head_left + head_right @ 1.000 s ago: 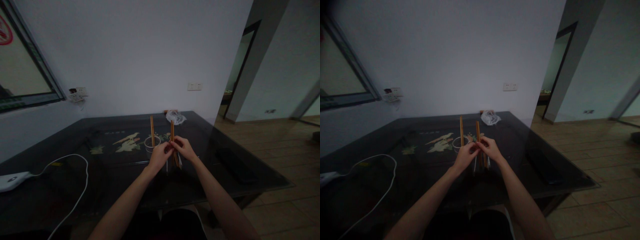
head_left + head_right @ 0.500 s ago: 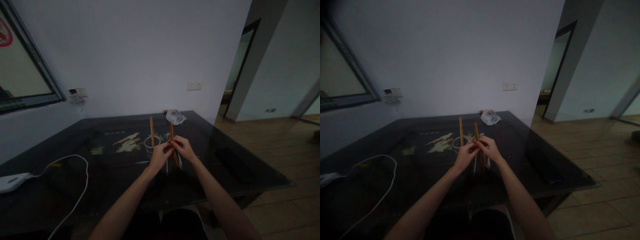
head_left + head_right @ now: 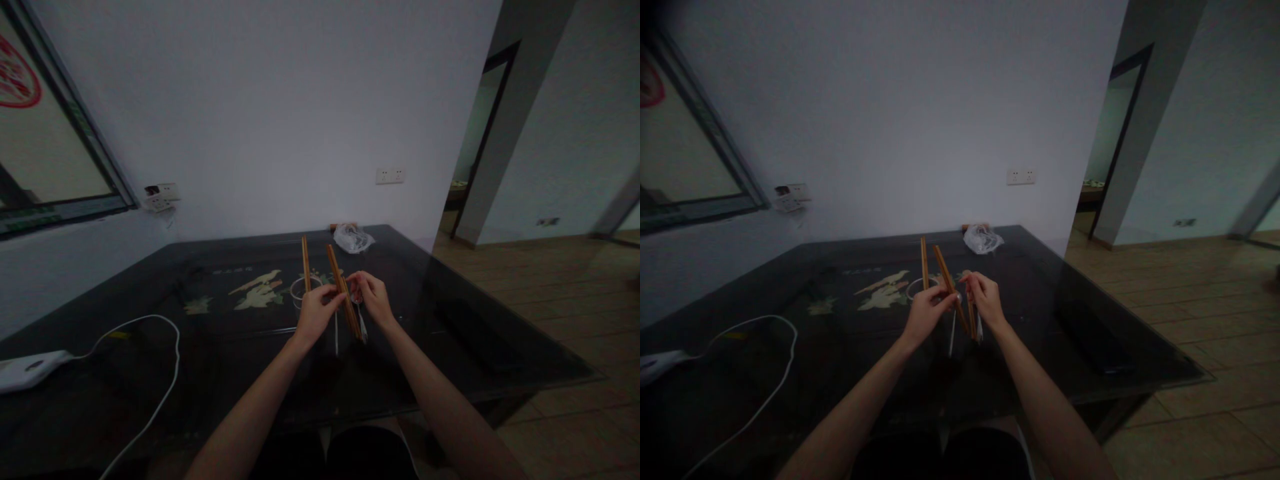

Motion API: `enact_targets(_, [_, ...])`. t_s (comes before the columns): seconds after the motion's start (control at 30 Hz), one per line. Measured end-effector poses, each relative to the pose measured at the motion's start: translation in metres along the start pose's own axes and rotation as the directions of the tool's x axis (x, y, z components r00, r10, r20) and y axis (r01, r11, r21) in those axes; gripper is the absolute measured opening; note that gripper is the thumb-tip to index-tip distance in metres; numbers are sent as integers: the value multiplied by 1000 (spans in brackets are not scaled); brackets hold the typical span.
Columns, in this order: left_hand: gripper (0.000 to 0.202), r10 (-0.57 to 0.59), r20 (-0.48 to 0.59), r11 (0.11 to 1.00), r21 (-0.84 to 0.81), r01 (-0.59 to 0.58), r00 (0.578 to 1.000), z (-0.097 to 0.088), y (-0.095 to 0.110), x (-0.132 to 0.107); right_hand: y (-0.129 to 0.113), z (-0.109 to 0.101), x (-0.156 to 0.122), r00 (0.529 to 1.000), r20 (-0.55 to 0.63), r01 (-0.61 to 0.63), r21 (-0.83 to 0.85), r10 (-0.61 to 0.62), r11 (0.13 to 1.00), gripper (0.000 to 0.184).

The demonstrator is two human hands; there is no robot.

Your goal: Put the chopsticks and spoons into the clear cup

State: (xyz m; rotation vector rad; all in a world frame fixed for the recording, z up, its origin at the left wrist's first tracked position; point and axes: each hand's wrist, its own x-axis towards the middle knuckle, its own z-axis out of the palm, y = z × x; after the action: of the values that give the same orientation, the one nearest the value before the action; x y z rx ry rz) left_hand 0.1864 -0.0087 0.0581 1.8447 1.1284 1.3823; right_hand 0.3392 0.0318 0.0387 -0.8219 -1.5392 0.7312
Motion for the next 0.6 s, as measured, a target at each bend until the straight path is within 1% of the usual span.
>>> enact_targets(0.07, [26,-14,-51,999,-52,11,999,-13,9,3,4,0,2,999,-24,-44,11,44,999,43])
enact_targets(0.13, [29,-35,-158,995,-98,20,987,-32,19,5,9,2,3,996,-12,-87,17,87,996,40])
enact_targets(0.17, [30,-30,-239,992,-129,-1,971,-43,23,7,11,3,3,994,6,-107,16,107,994,38])
enact_targets(0.23, [32,2,-393,985,-161,-70,920,-66,30,12,15,7,2,990,52,-133,-1,133,991,34])
enact_targets(0.3, [32,29,-506,980,-157,-125,862,-88,31,20,19,12,0,986,101,-132,-44,136,990,30])
enact_targets(0.33, [33,46,-535,980,-139,-141,844,-98,30,25,21,14,-2,984,122,-122,-69,129,990,29])
enact_targets(0.4, [34,78,-541,984,-93,-151,837,-114,23,39,24,20,-4,982,156,-90,-115,108,989,26])
enact_targets(0.43, [34,79,-527,988,-73,-138,846,-119,19,46,26,22,-6,981,167,-74,-133,96,988,25])
enact_targets(0.53, [36,19,-374,999,-25,-31,927,-125,2,66,30,27,-8,980,186,-42,-169,73,985,20])
enact_targets(0.6, [36,-41,-269,999,4,43,962,-123,-8,75,32,29,-9,978,194,-38,-188,75,981,17])
